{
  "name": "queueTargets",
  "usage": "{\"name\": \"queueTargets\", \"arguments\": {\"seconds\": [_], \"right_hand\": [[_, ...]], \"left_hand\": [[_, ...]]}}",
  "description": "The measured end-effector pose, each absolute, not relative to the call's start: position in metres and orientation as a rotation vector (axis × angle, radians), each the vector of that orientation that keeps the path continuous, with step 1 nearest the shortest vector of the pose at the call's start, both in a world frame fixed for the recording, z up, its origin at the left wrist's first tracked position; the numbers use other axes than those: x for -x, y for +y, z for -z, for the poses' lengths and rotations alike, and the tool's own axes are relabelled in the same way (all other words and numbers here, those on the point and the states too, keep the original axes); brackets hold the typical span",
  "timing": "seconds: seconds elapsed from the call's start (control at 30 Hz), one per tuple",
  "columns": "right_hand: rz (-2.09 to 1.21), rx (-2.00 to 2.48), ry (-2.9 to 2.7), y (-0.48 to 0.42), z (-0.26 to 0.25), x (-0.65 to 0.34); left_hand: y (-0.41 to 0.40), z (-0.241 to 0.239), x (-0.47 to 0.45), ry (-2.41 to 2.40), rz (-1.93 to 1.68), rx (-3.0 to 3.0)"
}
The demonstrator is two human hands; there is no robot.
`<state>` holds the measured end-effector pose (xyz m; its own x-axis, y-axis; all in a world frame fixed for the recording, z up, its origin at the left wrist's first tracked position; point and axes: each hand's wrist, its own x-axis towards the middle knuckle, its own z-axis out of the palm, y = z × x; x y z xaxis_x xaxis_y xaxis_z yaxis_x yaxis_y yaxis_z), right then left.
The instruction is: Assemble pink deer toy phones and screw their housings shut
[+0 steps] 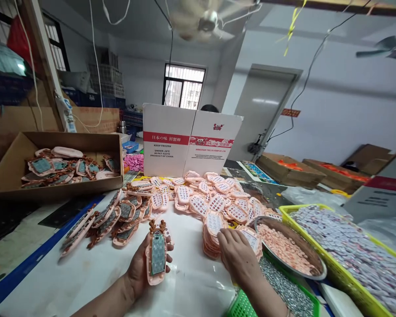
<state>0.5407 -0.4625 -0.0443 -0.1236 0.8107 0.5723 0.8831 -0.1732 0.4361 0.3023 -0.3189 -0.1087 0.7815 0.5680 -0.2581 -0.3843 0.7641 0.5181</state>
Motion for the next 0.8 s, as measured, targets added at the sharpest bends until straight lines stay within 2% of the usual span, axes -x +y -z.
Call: {"name": "queueTargets", "arguments": {"seconds": [0.27,0.57,0.7,0.8], "right_hand": [[1.088,1.600,-2.102,-0.447,0.063,-0.476],[1.092,1.432,-2.240,-0.450,0.074,-0.463],[0.940,1.499,-2.222,-0.458,0.072,-0.457],[0.705,1.608,-2.085,-0.459,0.060,-0.457]], "left_hand": [[-0.309,0.110,-0.297,0.365,-0.571,-0.343],[-0.310,0.099,-0.297,0.098,-0.487,-0.354],[-0.310,0.096,-0.296,0.129,-0.510,-0.344],[-0.308,0.095,-0.298,0.182,-0.557,-0.337]]}}
